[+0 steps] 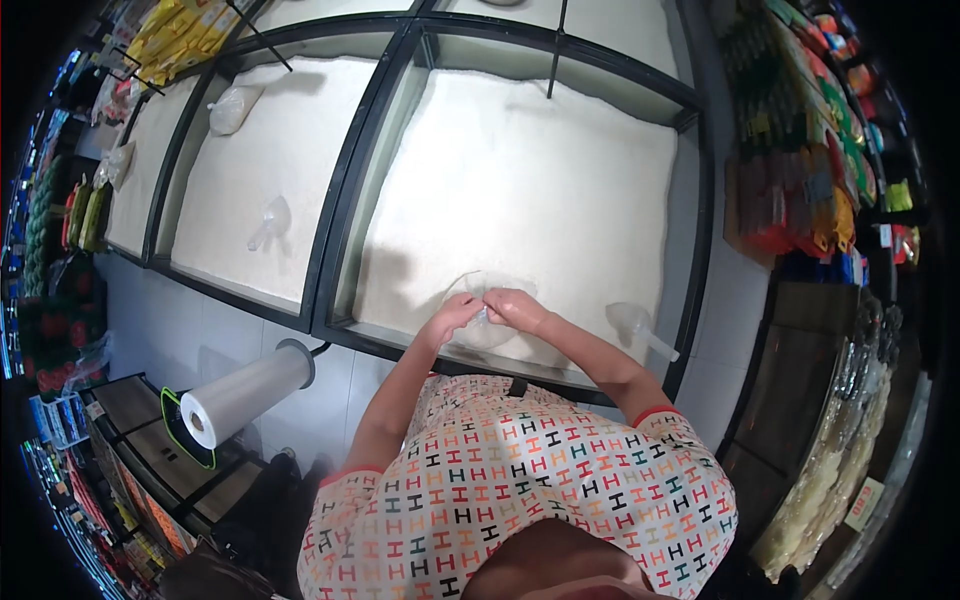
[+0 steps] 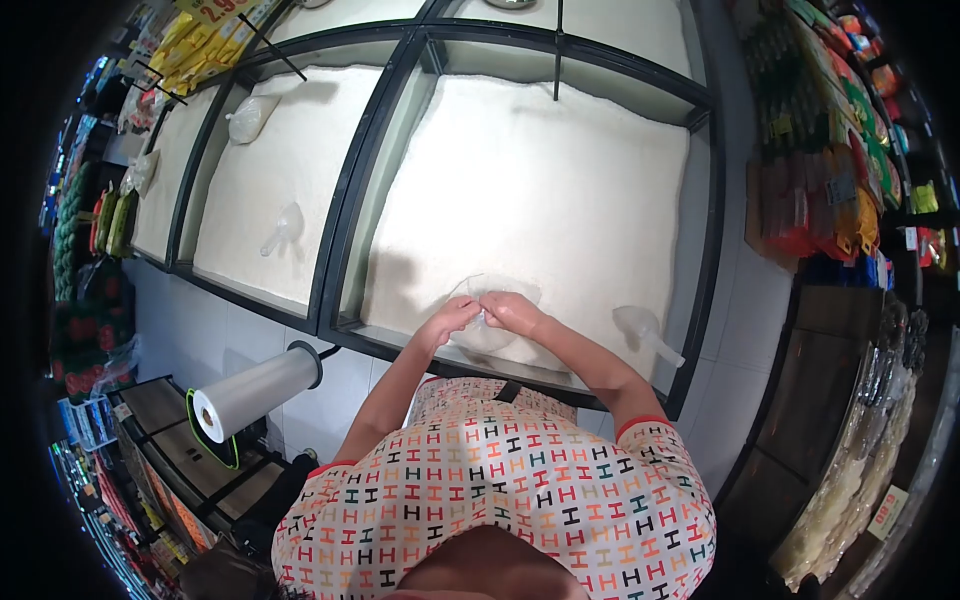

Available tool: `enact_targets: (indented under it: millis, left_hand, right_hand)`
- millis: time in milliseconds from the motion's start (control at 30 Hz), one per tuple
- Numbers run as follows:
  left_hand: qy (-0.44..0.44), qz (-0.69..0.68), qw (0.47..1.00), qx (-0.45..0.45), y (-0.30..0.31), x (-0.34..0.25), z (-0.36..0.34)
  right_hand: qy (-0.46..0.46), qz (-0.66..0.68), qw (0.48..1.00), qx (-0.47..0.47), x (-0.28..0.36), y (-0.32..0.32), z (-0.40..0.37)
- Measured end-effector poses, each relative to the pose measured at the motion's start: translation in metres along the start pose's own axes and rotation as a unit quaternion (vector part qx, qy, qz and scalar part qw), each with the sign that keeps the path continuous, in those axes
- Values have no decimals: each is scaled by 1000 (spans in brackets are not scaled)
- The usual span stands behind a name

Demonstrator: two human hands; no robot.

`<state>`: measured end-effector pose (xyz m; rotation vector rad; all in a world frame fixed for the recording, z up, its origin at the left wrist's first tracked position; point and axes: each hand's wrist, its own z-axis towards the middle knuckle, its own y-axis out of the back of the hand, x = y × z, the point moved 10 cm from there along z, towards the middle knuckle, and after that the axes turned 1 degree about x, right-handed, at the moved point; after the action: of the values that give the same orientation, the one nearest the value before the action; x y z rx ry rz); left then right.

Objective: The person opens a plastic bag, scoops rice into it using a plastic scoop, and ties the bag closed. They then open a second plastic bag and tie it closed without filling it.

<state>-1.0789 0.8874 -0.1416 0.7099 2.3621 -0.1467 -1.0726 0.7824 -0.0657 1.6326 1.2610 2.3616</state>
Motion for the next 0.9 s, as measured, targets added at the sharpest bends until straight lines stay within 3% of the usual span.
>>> enact_targets:
  millis: [100, 367, 467, 500, 600, 733, 833, 900]
  left_hand:
    - [-94, 30, 991, -89, 8, 4, 16]
    - [-157, 260, 936, -177, 5, -34, -8]
    - [-225, 410, 849, -247, 3, -25, -3]
    - [-257, 326, 883, -219, 7, -10, 1]
    - [-211, 186, 934, -221, 14, -15, -14]
    - [-300, 52, 880, -364, 12, -38, -38]
    - [-286, 136, 890, -328, 0, -37, -34]
    - [-283, 110, 913, -273, -3, -29, -26]
  right_hand:
    - [-14, 10, 998, -61, -2, 2, -3]
    - [-85, 9, 992, -91, -21, 1, -16]
    - [-164, 72, 975, -131, -25, 8, -25]
    - [-186, 98, 966, -148, -24, 12, -30]
    - [-195, 103, 961, -168, -28, 8, -35]
    - [-229, 136, 947, -181, -33, 4, -36]
    - [-221, 106, 953, -180, -38, 1, -36]
    - [-211, 96, 958, -169, -36, -4, -39]
